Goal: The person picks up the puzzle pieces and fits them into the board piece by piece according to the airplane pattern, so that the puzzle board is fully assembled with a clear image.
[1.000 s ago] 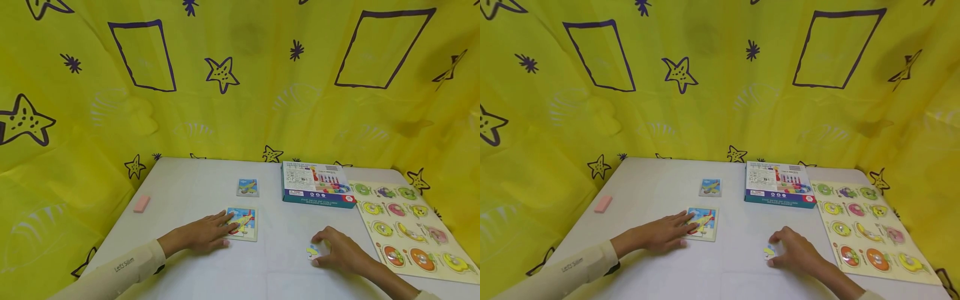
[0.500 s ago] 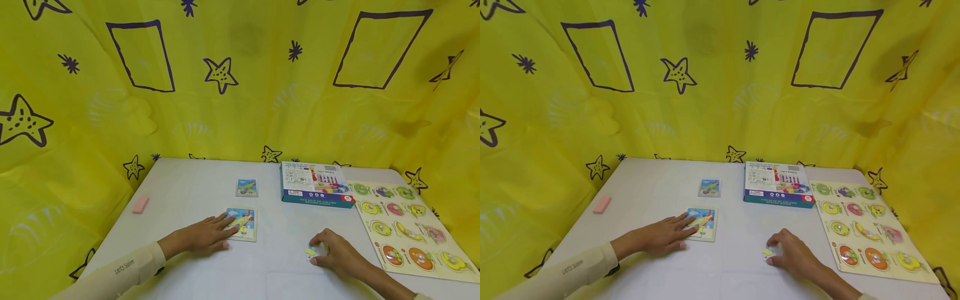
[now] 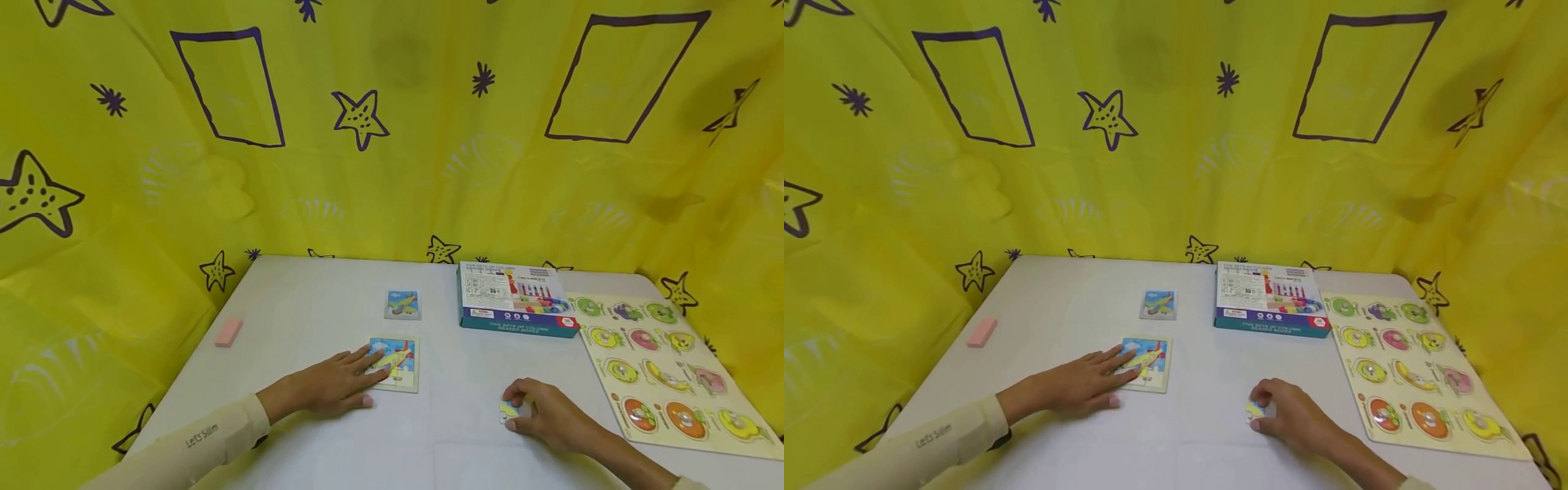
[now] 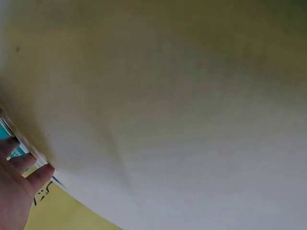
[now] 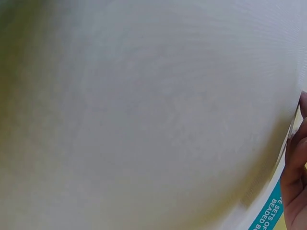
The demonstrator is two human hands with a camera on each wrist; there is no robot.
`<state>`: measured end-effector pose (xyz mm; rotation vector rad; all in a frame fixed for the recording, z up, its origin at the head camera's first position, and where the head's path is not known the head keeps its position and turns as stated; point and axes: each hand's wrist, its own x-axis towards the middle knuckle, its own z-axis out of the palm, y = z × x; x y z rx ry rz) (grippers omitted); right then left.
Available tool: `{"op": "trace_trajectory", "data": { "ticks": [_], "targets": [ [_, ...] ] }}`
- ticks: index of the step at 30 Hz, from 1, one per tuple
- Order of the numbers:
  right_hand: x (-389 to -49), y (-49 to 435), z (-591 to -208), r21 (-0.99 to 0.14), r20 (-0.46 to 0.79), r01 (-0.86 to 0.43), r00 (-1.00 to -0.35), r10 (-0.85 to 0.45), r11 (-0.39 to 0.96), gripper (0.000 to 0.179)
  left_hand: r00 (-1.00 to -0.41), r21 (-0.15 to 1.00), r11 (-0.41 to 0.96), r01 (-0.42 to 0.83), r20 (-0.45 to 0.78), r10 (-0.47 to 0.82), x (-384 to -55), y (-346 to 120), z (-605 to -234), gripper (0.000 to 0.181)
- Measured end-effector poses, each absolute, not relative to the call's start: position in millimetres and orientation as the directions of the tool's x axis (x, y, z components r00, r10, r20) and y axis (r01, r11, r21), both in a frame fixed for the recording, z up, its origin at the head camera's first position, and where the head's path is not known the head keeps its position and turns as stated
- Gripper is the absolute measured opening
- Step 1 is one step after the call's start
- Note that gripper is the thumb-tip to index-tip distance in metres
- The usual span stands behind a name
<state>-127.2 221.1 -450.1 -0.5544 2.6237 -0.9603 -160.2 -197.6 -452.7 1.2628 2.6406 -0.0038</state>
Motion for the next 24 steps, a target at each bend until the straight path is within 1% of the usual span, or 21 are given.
{"op": "trace_trajectory", "data": {
  "ticks": [3, 9, 15, 24],
  "targets": [
    [-126.1, 221.0, -450.2, -0.656, -0.136, -0.256, -0.885, -0.445, 0.710, 0.030, -0.605, 0.087, 0.627, 0.774, -0.189, 0.773, -160.0, -197.1, -451.6, 0.060],
    [-124.7, 220.2, -451.2, -0.621, -0.105, -0.261, -0.906, -0.409, 0.739, 0.037, -0.598, 0.084, 0.619, 0.781, -0.188, 0.779, -160.7, -196.5, -451.0, 0.060],
    [-127.6, 222.8, -451.2, -0.630, -0.087, -0.297, -0.891, -0.446, 0.718, 0.025, -0.590, 0.085, 0.609, 0.788, -0.175, 0.788, -162.3, -196.8, -451.2, 0.061],
    [-128.5, 223.1, -451.4, -0.626, -0.081, -0.330, -0.874, -0.480, 0.707, 0.021, -0.603, 0.069, 0.624, 0.778, -0.195, 0.774, -161.4, -194.1, -450.8, 0.061]
  ]
}}
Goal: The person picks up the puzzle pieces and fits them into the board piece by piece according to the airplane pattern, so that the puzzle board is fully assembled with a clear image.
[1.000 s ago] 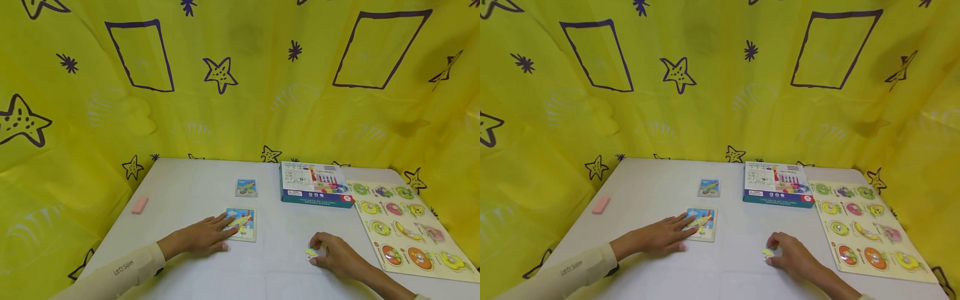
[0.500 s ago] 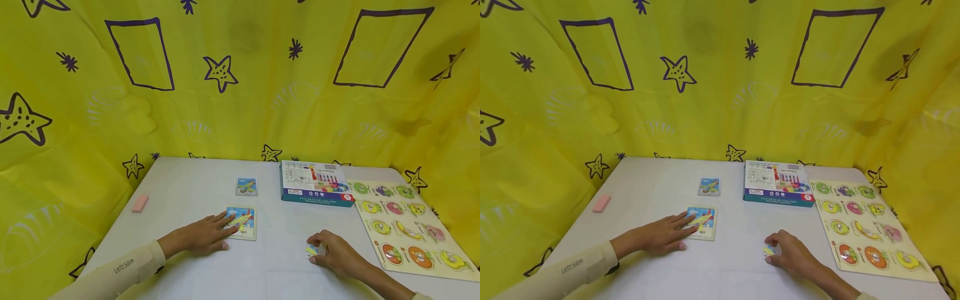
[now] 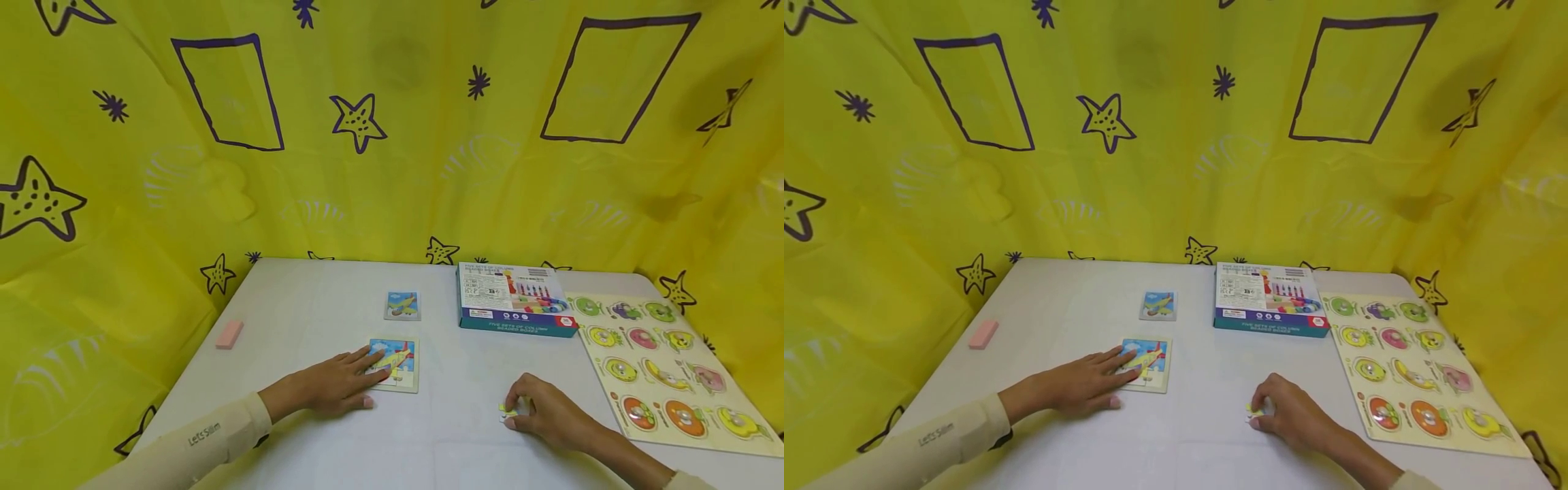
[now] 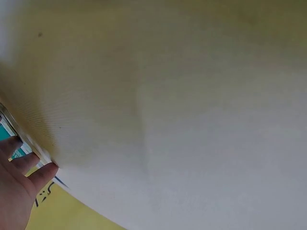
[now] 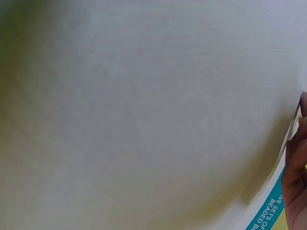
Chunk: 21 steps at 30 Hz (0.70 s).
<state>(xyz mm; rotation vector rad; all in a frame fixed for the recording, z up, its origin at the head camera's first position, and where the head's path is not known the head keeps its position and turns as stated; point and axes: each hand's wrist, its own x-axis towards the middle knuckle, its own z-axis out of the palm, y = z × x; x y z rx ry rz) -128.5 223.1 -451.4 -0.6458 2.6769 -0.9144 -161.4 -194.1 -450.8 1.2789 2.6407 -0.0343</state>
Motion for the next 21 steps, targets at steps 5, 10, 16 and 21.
{"op": "trace_trajectory", "data": {
  "ticks": [5, 10, 16, 21],
  "targets": [
    [-127.7, 224.8, -450.8, -0.636, -0.076, -0.346, -0.861, -0.503, 0.690, 0.033, -0.606, 0.069, 0.628, 0.775, -0.203, 0.769, -161.9, -193.4, -450.9, 0.061],
    [-128.3, 224.1, -450.0, -0.599, -0.063, -0.366, -0.865, -0.498, 0.712, 0.038, -0.611, 0.082, 0.636, 0.767, -0.210, 0.763, -161.4, -193.2, -450.3, 0.061],
    [-126.9, 217.4, -453.8, -0.501, -0.046, -0.293, -0.930, -0.364, 0.814, 0.036, -0.608, 0.090, 0.636, 0.767, -0.217, 0.764, -161.0, -193.0, -448.6, 0.061],
    [-125.0, 214.3, -453.4, -0.498, -0.055, -0.240, -0.950, -0.307, 0.833, 0.034, -0.610, 0.093, 0.639, 0.764, -0.219, 0.761, -161.4, -193.2, -449.1, 0.061]
  ]
}}
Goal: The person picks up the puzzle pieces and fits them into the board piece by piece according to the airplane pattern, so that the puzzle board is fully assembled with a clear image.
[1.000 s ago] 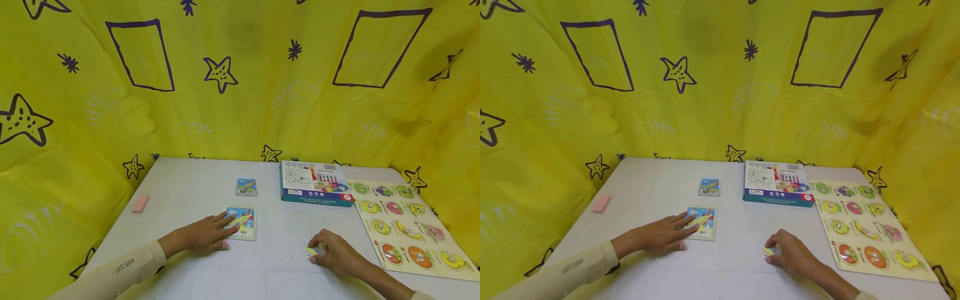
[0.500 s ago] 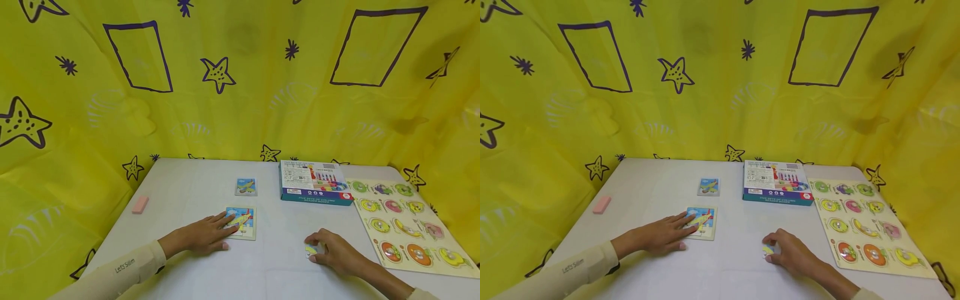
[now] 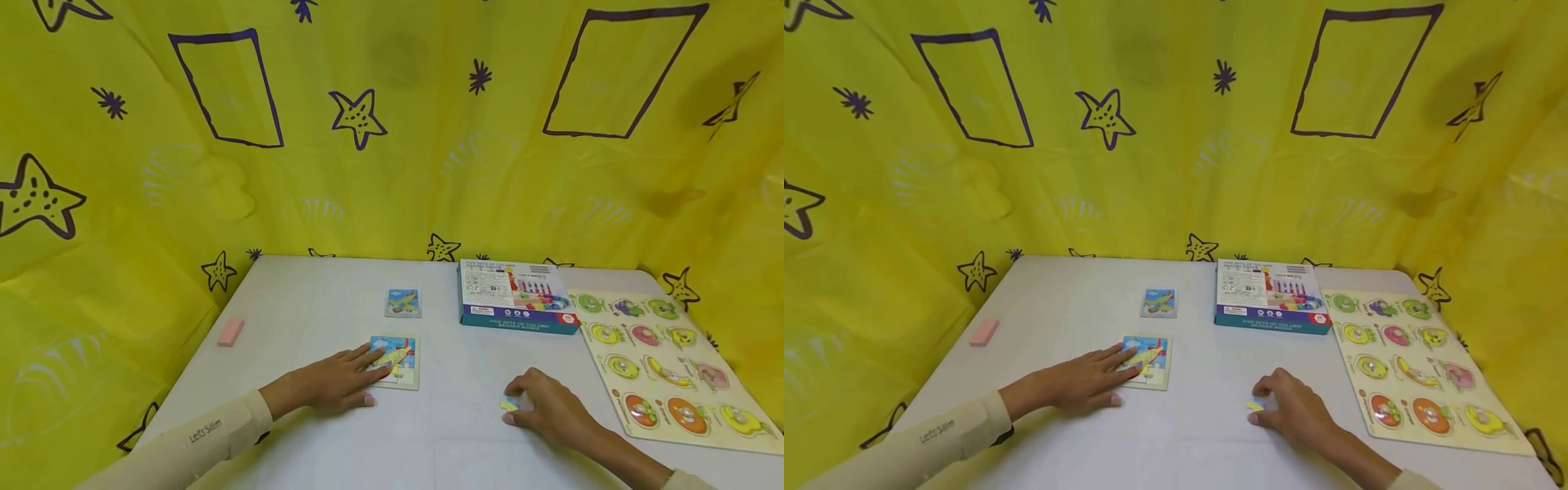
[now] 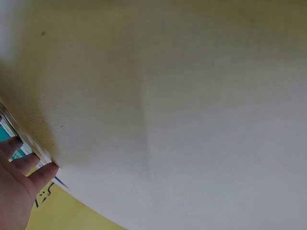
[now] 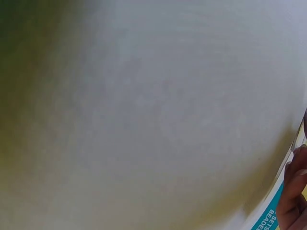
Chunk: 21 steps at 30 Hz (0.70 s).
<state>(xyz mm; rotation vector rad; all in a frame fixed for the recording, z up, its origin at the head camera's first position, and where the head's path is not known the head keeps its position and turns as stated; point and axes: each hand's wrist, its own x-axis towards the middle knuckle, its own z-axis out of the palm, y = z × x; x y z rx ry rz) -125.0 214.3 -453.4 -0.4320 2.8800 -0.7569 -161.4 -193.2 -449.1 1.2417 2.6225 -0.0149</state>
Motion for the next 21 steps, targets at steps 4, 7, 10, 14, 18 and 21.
{"op": "trace_trajectory", "data": {
  "ticks": [4, 7, 10, 14, 18, 21],
  "targets": [
    [-124.3, 213.4, -450.8, -0.515, -0.069, -0.210, -0.956, -0.284, 0.831, 0.032, -0.609, 0.100, 0.638, 0.764, -0.216, 0.763, -161.3, -192.9, -449.1, 0.061],
    [-124.3, 212.6, -449.5, -0.511, -0.081, -0.205, -0.955, -0.284, 0.835, 0.031, -0.609, 0.099, 0.638, 0.763, -0.220, 0.762, -160.9, -192.7, -449.0, 0.062],
    [-125.5, 211.2, -447.8, -0.504, -0.108, -0.195, -0.952, -0.286, 0.842, 0.031, -0.611, 0.093, 0.641, 0.762, -0.225, 0.759, -160.6, -192.6, -448.8, 0.062],
    [-127.1, 209.2, -445.7, -0.507, -0.165, -0.164, -0.945, -0.281, 0.847, 0.032, -0.613, 0.092, 0.645, 0.759, -0.232, 0.755, -160.6, -192.6, -448.3, 0.062],
    [-126.8, 209.1, -443.2, -0.561, -0.182, -0.194, -0.920, -0.348, 0.805, 0.031, -0.614, 0.099, 0.648, 0.755, -0.239, 0.752, -160.6, -192.5, -447.6, 0.063],
    [-125.9, 209.1, -439.9, -0.638, -0.181, -0.243, -0.875, -0.449, 0.731, 0.022, -0.613, 0.103, 0.649, 0.754, -0.245, 0.751, -160.9, -192.5, -447.1, 0.063]
  ]
}}
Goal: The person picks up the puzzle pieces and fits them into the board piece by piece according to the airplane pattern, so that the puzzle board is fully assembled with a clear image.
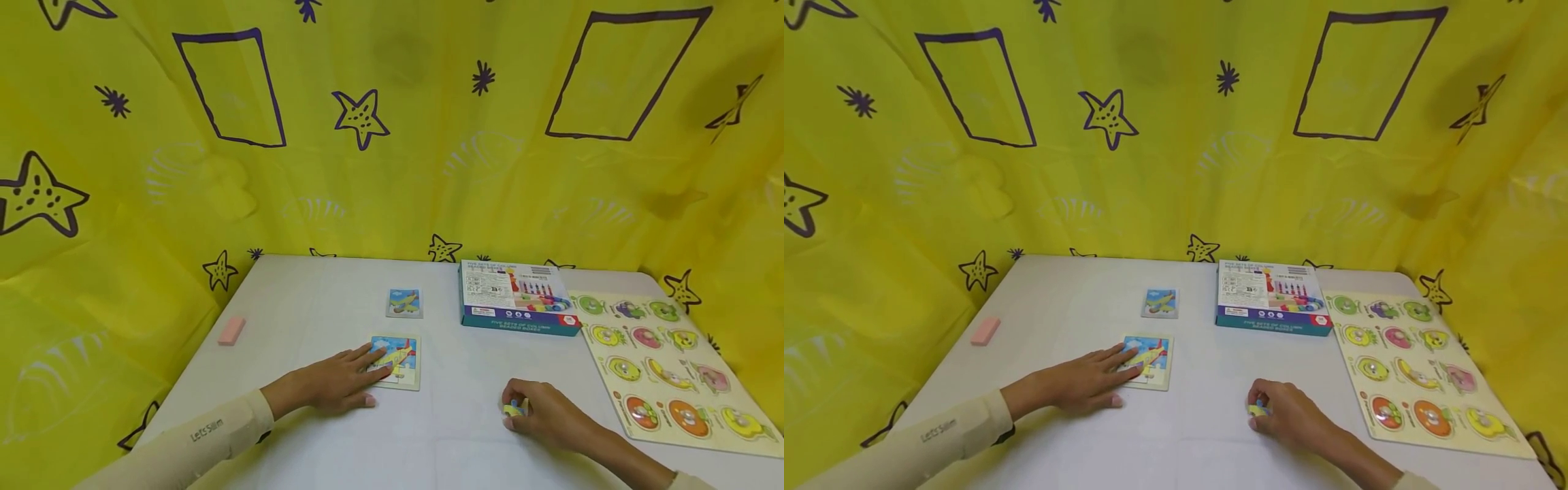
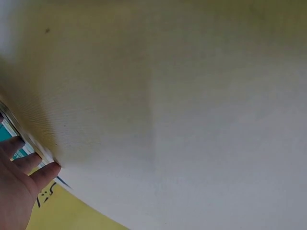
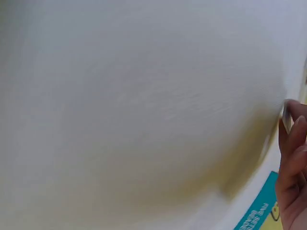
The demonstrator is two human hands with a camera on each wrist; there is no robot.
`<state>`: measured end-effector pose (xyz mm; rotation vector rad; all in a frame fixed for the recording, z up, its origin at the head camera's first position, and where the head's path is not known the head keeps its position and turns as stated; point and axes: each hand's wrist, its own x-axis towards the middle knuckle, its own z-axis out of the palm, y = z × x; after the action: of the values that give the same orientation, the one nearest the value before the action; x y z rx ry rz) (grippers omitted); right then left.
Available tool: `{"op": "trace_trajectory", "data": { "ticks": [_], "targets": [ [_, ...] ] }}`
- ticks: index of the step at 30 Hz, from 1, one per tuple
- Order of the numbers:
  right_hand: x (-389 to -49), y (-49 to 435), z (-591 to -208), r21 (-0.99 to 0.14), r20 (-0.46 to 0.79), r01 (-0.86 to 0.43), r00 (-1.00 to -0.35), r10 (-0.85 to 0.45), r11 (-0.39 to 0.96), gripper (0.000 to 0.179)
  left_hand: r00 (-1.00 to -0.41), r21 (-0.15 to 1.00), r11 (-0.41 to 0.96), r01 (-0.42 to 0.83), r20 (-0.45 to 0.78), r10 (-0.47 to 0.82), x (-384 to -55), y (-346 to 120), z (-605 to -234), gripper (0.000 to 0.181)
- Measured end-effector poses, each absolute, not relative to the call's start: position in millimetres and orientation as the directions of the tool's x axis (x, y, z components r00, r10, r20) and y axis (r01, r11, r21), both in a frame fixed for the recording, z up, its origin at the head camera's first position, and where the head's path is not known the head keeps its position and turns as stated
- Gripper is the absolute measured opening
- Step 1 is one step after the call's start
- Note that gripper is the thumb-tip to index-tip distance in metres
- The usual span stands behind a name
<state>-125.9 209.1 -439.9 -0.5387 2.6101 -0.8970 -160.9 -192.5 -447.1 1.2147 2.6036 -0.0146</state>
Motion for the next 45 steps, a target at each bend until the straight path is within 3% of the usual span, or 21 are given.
{"op": "trace_trajectory", "data": {
  "ticks": [7, 11, 17, 29, 39, 45],
  "targets": [
    [-125.7, 195.9, -428.1, -0.728, -0.083, -0.356, -0.802, -0.591, 0.586, 0.017, -0.618, 0.085, 0.652, 0.753, -0.247, 0.746, -161.1, -193.0, -446.4, 0.063],
    [-130.2, 183.0, -421.3, -0.753, -0.090, -0.339, -0.796, -0.599, 0.564, 0.009, -0.618, 0.088, 0.653, 0.753, -0.246, 0.746, -161.0, -192.9, -445.7, 0.063],
    [-145.4, 158.7, -416.6, -0.793, -0.122, -0.310, -0.763, -0.635, 0.525, 0.012, -0.623, 0.074, 0.657, 0.750, -0.253, 0.740, -160.8, -193.7, -445.2, 0.064],
    [-174.5, 105.1, -426.0, -0.789, -0.141, -0.292, -0.771, -0.621, 0.541, 0.033, -0.621, 0.066, 0.654, 0.753, -0.257, 0.741, -160.7, -192.6, -441.6, 0.063],
    [-187.4, 85.3, -436.0, -0.736, -0.036, -0.398, -0.785, -0.619, 0.548, 0.019, -0.620, 0.045, 0.649, 0.759, -0.254, 0.743, -159.7, -190.8, -440.7, 0.063],
    [-185.7, 80.0, -438.2, -0.716, -0.059, -0.365, -0.818, -0.573, 0.595, 0.024, -0.623, 0.046, 0.651, 0.758, -0.246, 0.742, -158.8, -190.1, -442.3, 0.063]
  ]
}}
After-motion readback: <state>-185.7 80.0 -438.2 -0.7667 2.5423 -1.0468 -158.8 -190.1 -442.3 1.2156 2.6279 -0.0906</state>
